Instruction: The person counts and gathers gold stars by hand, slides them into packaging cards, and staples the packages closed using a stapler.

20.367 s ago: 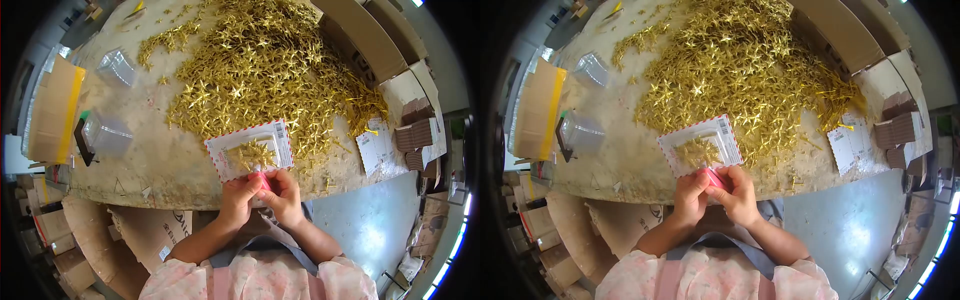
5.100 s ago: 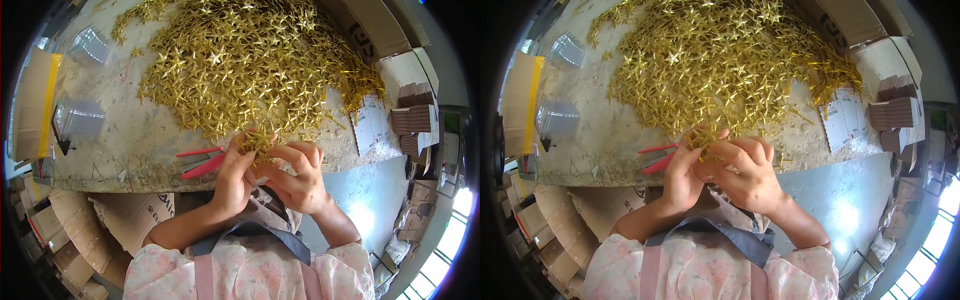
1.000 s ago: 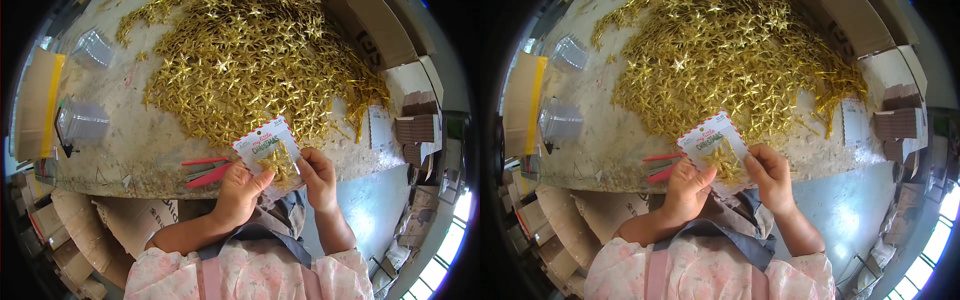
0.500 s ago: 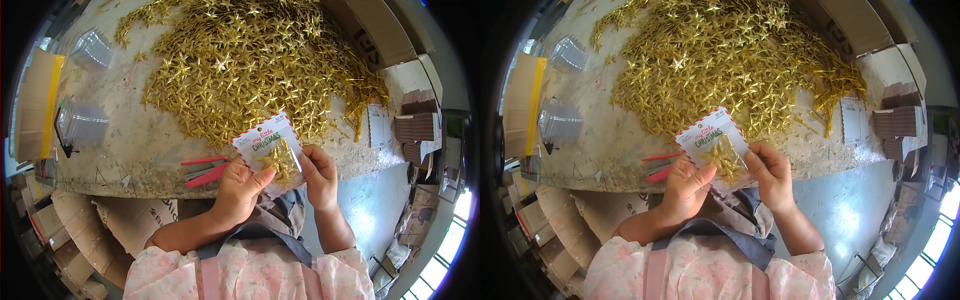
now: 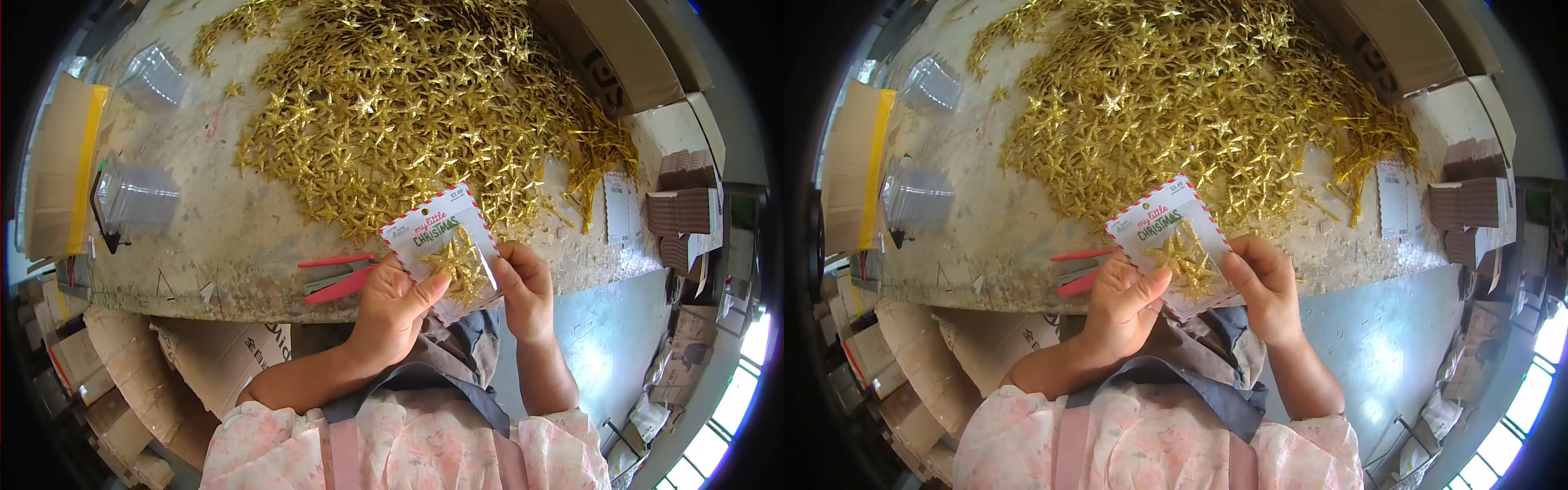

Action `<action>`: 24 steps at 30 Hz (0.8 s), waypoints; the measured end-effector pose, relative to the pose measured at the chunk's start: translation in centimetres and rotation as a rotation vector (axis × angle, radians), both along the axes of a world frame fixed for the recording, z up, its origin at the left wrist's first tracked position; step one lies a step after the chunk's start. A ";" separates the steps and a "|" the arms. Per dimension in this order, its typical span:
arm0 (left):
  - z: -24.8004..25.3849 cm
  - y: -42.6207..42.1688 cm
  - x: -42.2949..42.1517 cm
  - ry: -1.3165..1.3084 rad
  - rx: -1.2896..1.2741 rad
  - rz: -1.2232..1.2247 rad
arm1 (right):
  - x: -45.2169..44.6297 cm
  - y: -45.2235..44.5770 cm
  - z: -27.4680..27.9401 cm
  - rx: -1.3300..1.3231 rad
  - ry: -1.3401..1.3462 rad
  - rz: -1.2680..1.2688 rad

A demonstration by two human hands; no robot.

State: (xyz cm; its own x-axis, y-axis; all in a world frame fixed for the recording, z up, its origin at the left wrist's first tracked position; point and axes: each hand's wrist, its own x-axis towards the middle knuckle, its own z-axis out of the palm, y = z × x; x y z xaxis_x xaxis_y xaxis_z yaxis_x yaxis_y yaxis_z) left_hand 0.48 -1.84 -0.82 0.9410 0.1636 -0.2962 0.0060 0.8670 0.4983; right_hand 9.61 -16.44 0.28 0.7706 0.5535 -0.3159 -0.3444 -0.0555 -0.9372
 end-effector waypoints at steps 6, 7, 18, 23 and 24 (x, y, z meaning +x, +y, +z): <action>0.1 -0.1 0.1 0.006 -0.005 -0.001 | -0.3 -0.6 -0.2 -0.038 -0.062 0.001; 0.2 -0.2 0.1 0.006 -0.006 0.002 | -0.3 -0.6 -0.1 -0.036 -0.066 -0.003; 0.1 -0.3 -0.2 0.012 -0.032 0.017 | -0.6 -0.6 -0.4 -0.028 -0.101 -0.009; 0.0 -0.2 -0.3 0.001 -0.031 0.004 | -0.8 -0.5 -0.3 -0.019 -0.068 -0.034; 0.2 -0.2 -0.3 -0.003 -0.035 0.010 | -0.8 -0.5 -0.4 -0.018 -0.065 -0.039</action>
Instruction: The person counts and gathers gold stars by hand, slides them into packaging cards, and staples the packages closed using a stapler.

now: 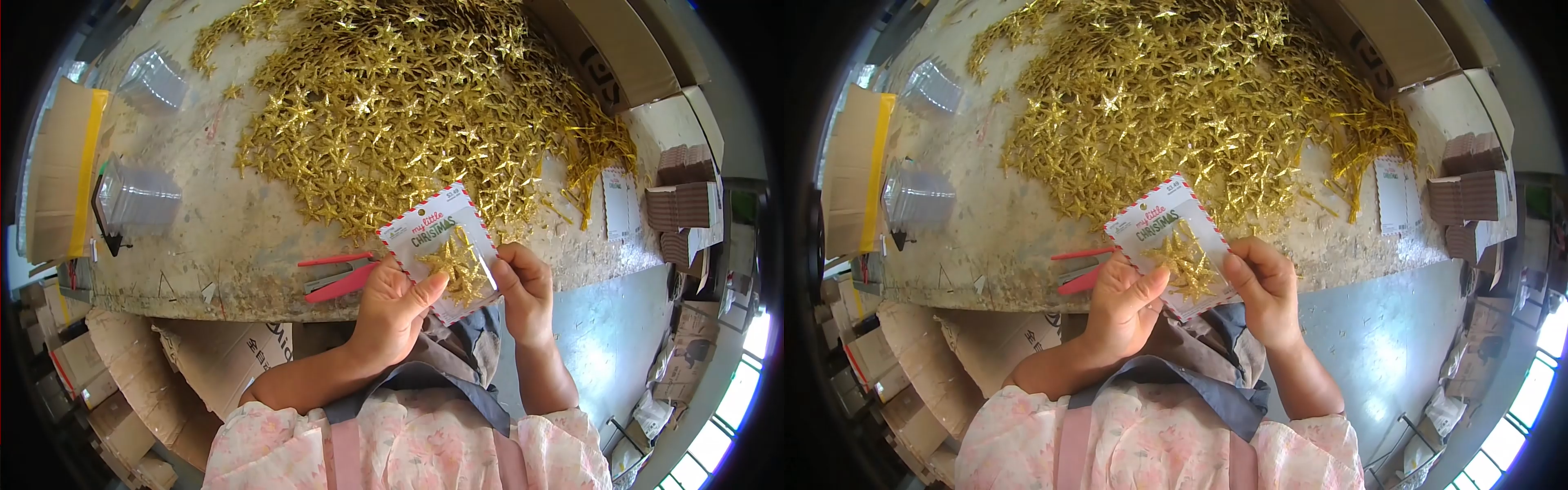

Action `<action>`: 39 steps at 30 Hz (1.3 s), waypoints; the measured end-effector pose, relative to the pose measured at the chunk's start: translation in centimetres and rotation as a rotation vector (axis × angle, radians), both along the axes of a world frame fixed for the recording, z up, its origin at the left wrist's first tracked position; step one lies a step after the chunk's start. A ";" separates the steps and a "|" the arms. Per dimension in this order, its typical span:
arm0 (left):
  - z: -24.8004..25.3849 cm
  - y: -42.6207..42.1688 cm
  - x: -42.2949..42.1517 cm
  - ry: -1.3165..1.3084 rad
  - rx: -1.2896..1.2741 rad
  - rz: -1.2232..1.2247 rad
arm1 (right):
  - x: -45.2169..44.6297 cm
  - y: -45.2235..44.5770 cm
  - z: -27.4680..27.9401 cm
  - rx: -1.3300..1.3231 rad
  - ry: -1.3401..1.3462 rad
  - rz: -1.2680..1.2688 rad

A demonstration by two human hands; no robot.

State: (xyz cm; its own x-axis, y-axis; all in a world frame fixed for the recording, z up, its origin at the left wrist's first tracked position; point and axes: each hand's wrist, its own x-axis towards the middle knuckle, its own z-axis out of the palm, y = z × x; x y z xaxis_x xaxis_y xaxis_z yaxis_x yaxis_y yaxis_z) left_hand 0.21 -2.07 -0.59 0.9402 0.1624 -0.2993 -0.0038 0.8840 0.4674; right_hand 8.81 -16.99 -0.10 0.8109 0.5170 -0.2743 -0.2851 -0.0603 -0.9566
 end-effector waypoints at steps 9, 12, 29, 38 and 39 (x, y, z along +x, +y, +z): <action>-0.6 0.0 -0.1 0.018 -0.003 0.005 | 0.1 0.2 0.0 0.011 -0.035 0.007; -0.5 -0.1 0.0 0.020 -0.008 0.016 | 0.1 0.2 -0.3 0.013 -0.036 -0.001; -0.6 -0.1 0.1 -0.009 -0.053 -0.011 | 0.1 0.2 -0.3 -0.025 -0.080 -0.020; -0.9 -0.1 -0.1 0.003 0.062 -0.025 | 0.0 0.3 -0.3 -0.012 -0.061 -0.025; -0.9 -0.1 -0.1 0.009 0.065 -0.026 | 0.0 0.3 -0.2 -0.011 -0.056 -0.026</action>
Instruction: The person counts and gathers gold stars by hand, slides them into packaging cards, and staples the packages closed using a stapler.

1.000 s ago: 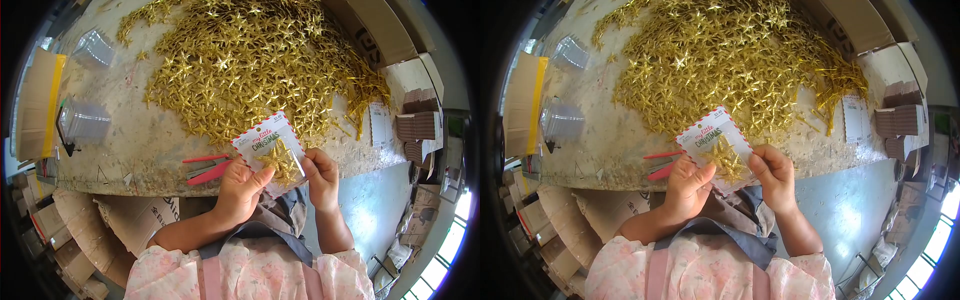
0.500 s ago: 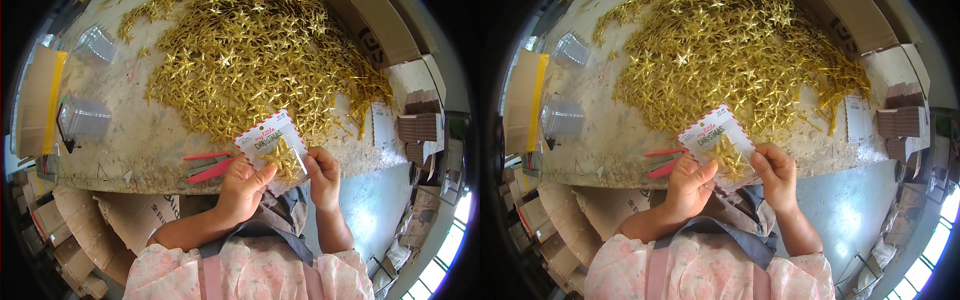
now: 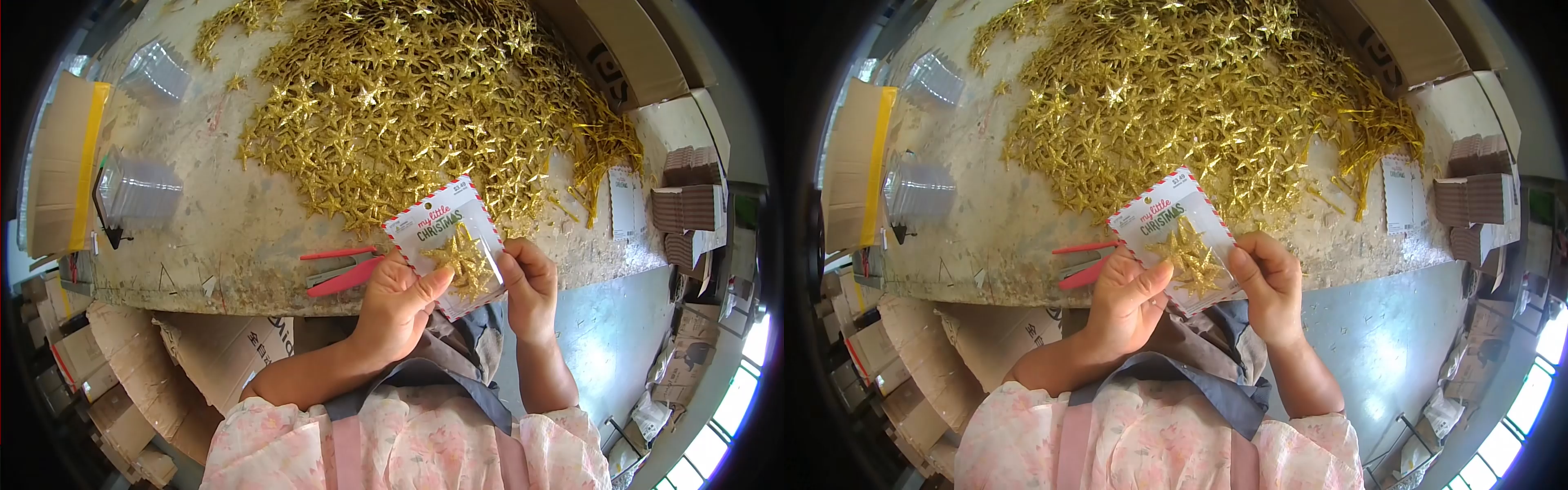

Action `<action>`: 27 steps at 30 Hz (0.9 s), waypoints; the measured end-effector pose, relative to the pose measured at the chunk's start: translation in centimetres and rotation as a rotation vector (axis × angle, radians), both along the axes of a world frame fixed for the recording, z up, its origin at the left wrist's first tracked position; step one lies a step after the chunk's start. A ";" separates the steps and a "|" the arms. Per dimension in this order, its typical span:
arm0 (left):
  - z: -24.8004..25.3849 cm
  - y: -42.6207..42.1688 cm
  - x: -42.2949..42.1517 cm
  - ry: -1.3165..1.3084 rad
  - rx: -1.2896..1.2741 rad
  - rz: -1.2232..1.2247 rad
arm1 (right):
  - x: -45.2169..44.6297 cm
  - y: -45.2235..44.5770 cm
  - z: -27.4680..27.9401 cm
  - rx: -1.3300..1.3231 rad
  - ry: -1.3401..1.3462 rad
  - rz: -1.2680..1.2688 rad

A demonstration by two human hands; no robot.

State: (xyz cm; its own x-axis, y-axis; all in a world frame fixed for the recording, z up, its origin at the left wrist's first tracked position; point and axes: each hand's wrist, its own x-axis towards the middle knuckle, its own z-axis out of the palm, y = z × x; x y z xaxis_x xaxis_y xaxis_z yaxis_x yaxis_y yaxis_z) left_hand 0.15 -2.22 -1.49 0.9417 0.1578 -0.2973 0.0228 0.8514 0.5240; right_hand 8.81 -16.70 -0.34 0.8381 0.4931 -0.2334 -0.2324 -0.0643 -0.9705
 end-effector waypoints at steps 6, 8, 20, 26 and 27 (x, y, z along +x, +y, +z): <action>0.0 0.0 0.2 -0.015 0.030 -0.029 | 0.2 -0.1 0.1 0.009 -0.002 0.005; -0.1 -0.1 0.1 -0.014 0.033 -0.022 | 0.2 -0.1 0.1 0.008 -0.006 0.002; 0.1 -0.2 0.2 0.018 -0.048 0.012 | 0.3 -0.3 0.2 -0.013 -0.017 0.013; 0.4 -0.1 0.3 0.004 -0.058 0.009 | 0.3 -0.3 0.1 -0.022 -0.017 0.015; 0.3 -0.1 0.4 0.004 -0.049 0.011 | 0.3 -0.3 0.0 -0.022 -0.014 0.018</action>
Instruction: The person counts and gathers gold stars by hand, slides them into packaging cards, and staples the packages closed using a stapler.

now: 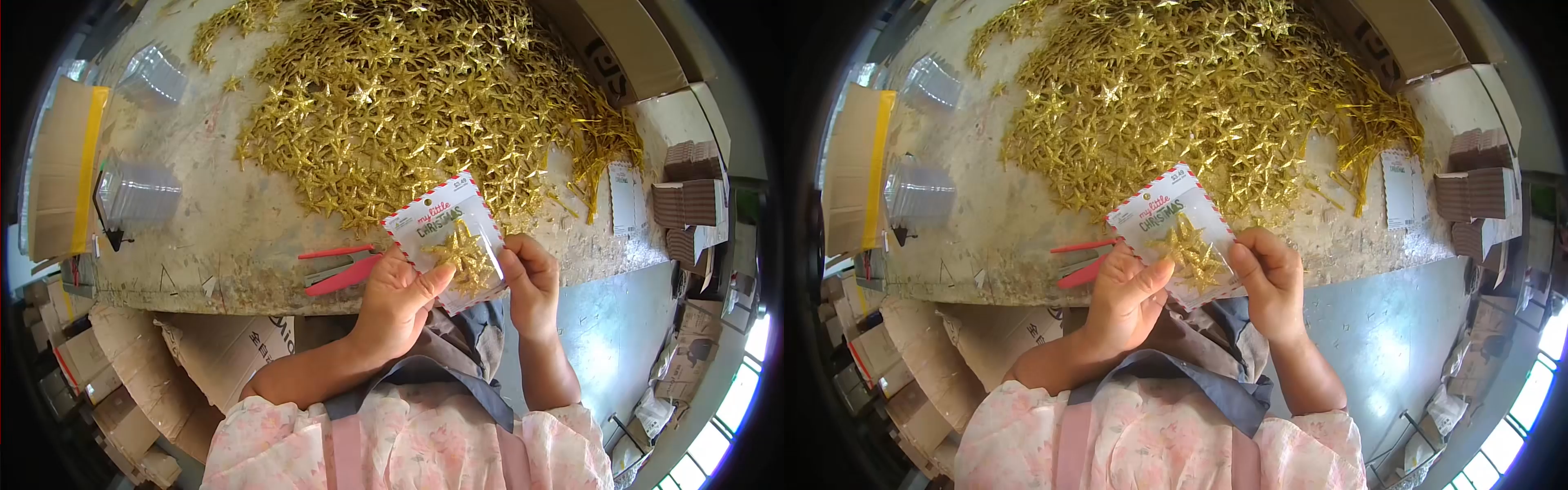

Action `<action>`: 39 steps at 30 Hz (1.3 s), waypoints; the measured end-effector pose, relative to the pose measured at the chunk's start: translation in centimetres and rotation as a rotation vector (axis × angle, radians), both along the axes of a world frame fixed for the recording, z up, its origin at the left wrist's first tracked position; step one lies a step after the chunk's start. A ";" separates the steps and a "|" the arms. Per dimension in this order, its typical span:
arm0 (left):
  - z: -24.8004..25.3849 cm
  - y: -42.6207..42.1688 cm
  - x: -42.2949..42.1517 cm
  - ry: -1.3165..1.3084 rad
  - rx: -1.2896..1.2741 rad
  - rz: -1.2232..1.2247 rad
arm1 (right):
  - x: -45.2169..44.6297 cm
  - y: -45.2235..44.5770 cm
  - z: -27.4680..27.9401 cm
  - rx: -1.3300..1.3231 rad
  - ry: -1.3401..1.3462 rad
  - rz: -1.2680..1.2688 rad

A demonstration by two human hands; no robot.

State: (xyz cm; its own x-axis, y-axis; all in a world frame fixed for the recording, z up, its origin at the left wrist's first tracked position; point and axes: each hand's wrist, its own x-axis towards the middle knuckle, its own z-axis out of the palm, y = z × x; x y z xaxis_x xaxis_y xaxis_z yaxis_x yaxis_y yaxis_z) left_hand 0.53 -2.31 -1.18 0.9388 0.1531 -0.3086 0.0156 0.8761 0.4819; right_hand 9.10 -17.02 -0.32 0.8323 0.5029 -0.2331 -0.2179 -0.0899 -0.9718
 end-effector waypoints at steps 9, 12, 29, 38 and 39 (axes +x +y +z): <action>-0.4 -0.1 0.0 0.011 0.032 -0.004 | 0.1 -0.1 -0.1 -0.035 -0.020 0.003; -0.2 0.0 0.1 0.006 0.027 -0.006 | 0.1 0.0 -0.1 -0.016 -0.007 0.003; 0.0 0.3 0.1 0.026 0.045 0.014 | 0.1 0.4 -0.4 -0.022 0.003 -0.006; -0.8 0.4 -0.1 0.027 0.115 0.029 | 0.0 -0.4 -0.5 -0.065 0.012 0.040; -0.7 0.3 -0.1 0.032 0.119 0.044 | 0.0 -0.3 -0.4 -0.070 -0.006 0.041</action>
State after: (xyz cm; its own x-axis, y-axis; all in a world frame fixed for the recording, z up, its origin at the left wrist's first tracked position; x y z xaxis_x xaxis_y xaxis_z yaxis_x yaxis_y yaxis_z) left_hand 0.45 -2.03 -1.90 0.9201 0.2315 -0.3159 -0.0046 0.8129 0.5824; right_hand 9.08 -17.37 -0.68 0.8131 0.5189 -0.2638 -0.2064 -0.1667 -0.9642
